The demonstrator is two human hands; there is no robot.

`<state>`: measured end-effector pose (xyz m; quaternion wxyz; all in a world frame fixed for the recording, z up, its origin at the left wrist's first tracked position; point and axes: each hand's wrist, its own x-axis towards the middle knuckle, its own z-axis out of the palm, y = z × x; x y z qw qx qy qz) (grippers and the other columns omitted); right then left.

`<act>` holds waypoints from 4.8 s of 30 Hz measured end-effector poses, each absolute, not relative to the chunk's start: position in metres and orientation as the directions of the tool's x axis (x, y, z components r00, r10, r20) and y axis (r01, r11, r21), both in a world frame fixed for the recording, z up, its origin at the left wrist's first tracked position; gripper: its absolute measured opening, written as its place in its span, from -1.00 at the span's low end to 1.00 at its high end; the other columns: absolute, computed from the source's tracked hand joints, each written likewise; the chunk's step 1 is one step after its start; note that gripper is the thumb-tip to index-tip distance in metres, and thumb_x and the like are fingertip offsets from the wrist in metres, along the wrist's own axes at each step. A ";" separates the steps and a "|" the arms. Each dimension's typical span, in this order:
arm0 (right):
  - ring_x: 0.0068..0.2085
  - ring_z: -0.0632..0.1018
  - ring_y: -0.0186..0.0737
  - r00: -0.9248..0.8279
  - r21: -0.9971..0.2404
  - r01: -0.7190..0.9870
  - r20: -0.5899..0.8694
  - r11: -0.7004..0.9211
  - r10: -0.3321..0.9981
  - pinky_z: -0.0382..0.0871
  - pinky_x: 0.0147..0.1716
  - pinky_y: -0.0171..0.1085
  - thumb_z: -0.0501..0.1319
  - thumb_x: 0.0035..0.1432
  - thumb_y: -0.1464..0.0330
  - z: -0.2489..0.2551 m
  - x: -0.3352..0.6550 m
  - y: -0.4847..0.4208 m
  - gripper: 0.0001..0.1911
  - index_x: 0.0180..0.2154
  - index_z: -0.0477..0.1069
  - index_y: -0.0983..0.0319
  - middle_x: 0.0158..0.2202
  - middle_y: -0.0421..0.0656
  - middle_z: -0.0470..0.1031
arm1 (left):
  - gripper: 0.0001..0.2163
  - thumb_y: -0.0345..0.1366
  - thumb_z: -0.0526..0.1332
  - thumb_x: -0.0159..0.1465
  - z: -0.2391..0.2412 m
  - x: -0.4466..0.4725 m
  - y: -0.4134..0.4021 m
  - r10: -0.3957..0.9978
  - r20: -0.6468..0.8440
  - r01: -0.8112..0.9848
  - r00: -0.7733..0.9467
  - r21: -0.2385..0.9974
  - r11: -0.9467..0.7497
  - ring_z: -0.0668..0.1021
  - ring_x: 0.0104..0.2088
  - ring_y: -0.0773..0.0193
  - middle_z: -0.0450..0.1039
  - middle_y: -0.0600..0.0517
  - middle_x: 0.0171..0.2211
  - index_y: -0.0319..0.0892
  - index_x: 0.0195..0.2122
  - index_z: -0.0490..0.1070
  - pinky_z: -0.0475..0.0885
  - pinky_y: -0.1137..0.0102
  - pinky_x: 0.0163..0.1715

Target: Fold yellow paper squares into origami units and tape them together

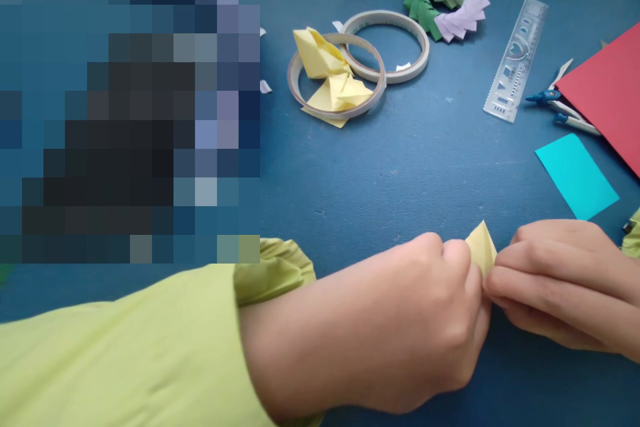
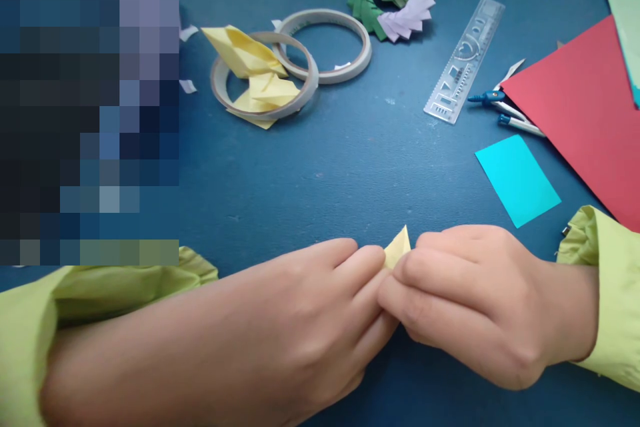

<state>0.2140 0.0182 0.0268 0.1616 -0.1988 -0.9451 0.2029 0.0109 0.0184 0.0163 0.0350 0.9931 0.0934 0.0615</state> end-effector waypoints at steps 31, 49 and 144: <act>-0.38 0.37 -0.29 -0.881 -0.450 0.317 0.185 0.835 0.435 0.23 -0.44 -0.26 -0.06 0.33 0.48 0.024 0.214 0.020 -0.80 -0.14 0.31 0.38 -0.39 -0.13 0.45 | -0.92 -0.36 0.13 0.08 0.016 0.012 0.018 0.184 0.104 0.177 0.977 0.077 -0.981 0.22 -0.63 0.24 0.20 0.06 -0.63 -0.16 -0.54 0.27 0.03 0.32 -0.69; -0.38 0.44 -0.30 -0.871 -0.440 0.317 0.215 0.840 0.441 0.22 -0.47 -0.21 -0.14 0.35 0.46 0.021 0.219 0.016 -0.73 -0.06 0.27 0.36 -0.37 -0.16 0.49 | -0.91 -0.34 0.15 0.06 0.012 0.009 0.016 0.200 0.152 0.186 0.968 0.098 -0.978 0.23 -0.65 0.25 0.19 0.07 -0.65 -0.16 -0.56 0.27 0.02 0.33 -0.70; -0.49 0.35 -0.31 -0.788 -0.389 0.428 0.282 0.816 0.548 0.24 -0.53 -0.27 0.10 0.19 0.47 0.025 0.216 0.016 -0.96 -0.31 0.31 0.26 -0.54 -0.18 0.36 | -0.93 -0.37 0.09 0.11 0.014 0.011 0.019 0.183 0.140 0.170 0.973 0.093 -0.981 0.24 -0.64 0.23 0.21 0.05 -0.62 -0.17 -0.51 0.28 0.04 0.33 -0.69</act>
